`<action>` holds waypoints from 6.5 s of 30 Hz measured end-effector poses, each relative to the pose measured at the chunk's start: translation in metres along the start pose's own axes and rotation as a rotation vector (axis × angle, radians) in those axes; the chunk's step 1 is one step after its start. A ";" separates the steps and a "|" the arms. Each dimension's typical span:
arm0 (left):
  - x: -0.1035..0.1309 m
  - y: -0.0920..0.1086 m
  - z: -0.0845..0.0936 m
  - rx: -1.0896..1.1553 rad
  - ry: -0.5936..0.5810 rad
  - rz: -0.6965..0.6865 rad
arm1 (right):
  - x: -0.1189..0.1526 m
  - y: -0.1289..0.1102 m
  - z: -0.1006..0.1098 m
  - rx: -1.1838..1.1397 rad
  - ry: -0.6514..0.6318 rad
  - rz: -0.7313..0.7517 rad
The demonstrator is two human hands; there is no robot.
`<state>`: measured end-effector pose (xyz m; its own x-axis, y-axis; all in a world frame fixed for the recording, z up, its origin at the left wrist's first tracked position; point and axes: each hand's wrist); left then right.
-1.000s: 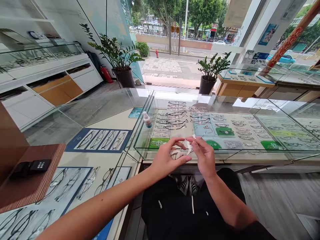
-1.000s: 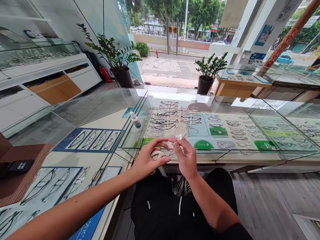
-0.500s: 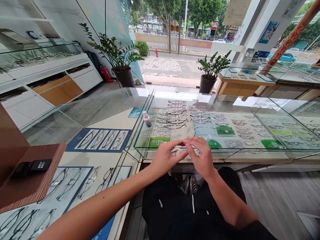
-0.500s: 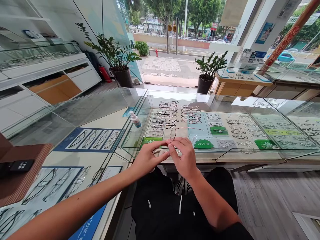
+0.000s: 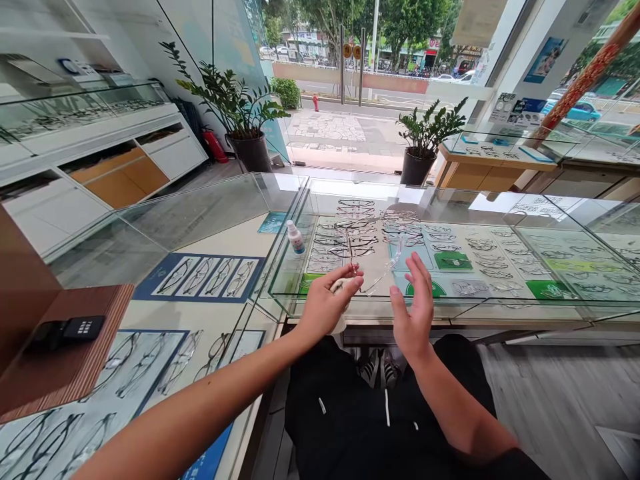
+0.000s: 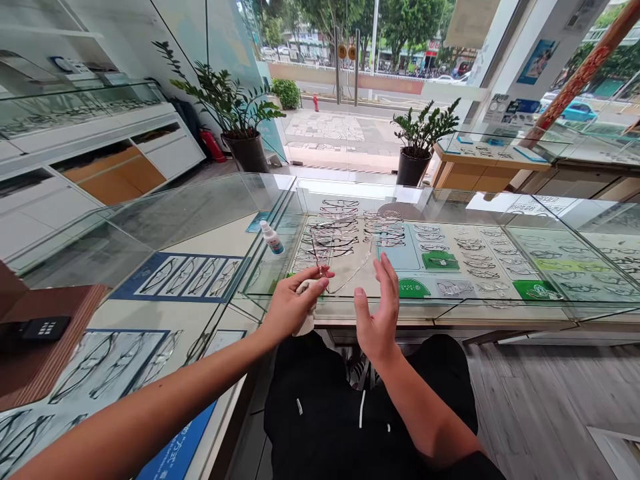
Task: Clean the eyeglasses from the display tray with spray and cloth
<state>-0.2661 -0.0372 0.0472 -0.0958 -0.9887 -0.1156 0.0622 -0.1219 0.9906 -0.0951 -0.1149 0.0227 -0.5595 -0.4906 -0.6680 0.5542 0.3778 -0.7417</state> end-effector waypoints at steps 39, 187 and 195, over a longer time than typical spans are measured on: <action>0.002 -0.015 -0.001 -0.155 -0.205 -0.205 | -0.025 0.021 0.003 0.100 0.010 0.028; -0.076 -0.051 0.038 -0.077 -0.214 0.030 | -0.185 0.098 -0.010 0.851 -1.052 0.256; -0.077 -0.052 0.038 -0.134 -0.212 -0.009 | -0.175 0.102 -0.011 0.874 -1.036 0.243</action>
<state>-0.2998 0.0482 0.0073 -0.3021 -0.9488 -0.0920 0.1907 -0.1547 0.9694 0.0521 0.0178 0.0633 0.1036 -0.9850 -0.1381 0.9904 0.1150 -0.0770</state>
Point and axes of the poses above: each hand's wrist, its own x-axis away from the middle knuckle, its own z-axis out of the back of the hand, y = z × x, and after that the axes turned 13 degrees about y, right-handed
